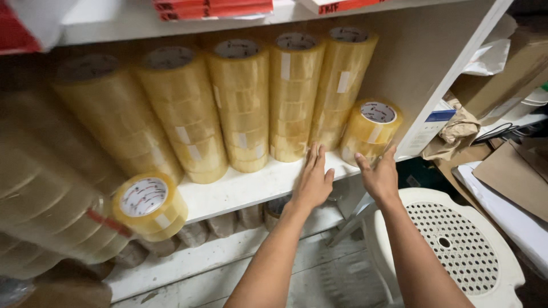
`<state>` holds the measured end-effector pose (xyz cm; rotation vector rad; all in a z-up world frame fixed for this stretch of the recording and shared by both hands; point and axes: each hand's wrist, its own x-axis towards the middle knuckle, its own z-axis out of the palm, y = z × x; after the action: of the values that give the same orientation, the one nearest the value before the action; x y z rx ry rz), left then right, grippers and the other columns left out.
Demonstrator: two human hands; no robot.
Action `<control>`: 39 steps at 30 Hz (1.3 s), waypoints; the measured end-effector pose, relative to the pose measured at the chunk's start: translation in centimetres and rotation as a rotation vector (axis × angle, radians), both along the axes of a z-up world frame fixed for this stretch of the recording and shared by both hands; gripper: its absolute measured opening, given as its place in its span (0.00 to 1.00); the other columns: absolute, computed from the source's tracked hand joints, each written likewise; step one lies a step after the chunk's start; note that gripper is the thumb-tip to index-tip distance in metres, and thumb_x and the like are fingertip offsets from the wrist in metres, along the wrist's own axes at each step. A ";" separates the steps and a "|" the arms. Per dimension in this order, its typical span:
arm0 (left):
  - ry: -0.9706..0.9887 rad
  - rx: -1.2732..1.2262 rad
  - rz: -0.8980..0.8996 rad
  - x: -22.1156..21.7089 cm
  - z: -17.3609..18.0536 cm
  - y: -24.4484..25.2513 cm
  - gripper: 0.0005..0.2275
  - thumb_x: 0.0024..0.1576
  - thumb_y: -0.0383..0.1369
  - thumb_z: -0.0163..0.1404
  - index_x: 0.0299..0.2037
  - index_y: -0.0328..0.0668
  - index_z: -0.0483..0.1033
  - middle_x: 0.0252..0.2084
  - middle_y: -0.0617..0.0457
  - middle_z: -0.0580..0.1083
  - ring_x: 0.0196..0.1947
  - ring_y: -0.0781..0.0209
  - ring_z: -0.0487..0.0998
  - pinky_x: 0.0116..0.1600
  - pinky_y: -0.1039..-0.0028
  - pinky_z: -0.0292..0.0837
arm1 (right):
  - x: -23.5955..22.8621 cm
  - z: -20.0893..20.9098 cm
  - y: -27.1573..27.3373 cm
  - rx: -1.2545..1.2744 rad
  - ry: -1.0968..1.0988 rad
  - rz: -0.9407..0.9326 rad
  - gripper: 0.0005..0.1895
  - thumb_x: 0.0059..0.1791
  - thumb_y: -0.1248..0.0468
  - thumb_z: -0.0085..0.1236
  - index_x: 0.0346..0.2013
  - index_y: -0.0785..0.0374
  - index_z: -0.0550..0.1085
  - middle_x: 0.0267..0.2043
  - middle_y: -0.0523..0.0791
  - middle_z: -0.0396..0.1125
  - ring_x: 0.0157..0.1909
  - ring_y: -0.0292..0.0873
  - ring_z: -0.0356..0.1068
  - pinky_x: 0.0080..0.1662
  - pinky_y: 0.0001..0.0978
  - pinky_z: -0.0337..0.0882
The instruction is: The person repeatedly picks up individual clear tape rolls from a white shelf, rotates them, and places them back in a row. The hands handle the rolls one at a time, adjusting their positions and orientation on the shelf throughout the clip.
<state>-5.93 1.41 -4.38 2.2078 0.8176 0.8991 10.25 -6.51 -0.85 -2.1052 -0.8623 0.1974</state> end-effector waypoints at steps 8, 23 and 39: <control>-0.016 0.078 -0.009 -5.4 1.9 -1.5 0.28 0.60 0.28 0.45 0.72 0.31 0.55 0.71 0.30 0.61 0.70 0.37 0.63 0.72 0.56 0.60 | -3.1 1.6 -2.2 0.075 -0.139 0.060 0.42 0.49 0.56 0.62 0.71 0.72 0.57 0.60 0.69 0.60 0.65 0.72 0.62 0.64 0.60 0.63; 0.002 0.222 0.226 -23.6 7.0 -5.1 0.24 0.60 0.26 0.45 0.68 0.28 0.64 0.65 0.29 0.68 0.66 0.38 0.69 0.70 0.57 0.64 | -18.1 6.0 -2.2 0.145 -0.082 0.491 0.36 0.51 0.55 0.58 0.71 0.67 0.62 0.65 0.61 0.59 0.69 0.61 0.62 0.67 0.56 0.61; -0.139 0.287 0.623 -37.7 6.0 -5.8 0.23 0.57 0.22 0.45 0.64 0.24 0.67 0.63 0.24 0.67 0.66 0.33 0.67 0.70 0.54 0.63 | -34.0 6.7 0.7 0.077 -0.073 0.873 0.41 0.49 0.54 0.60 0.73 0.65 0.58 0.69 0.59 0.58 0.72 0.59 0.58 0.70 0.57 0.58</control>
<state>-43.60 -4.42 1.62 2.1121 1.4182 1.5270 -23.74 -5.76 5.84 -1.5465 -1.7579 0.5272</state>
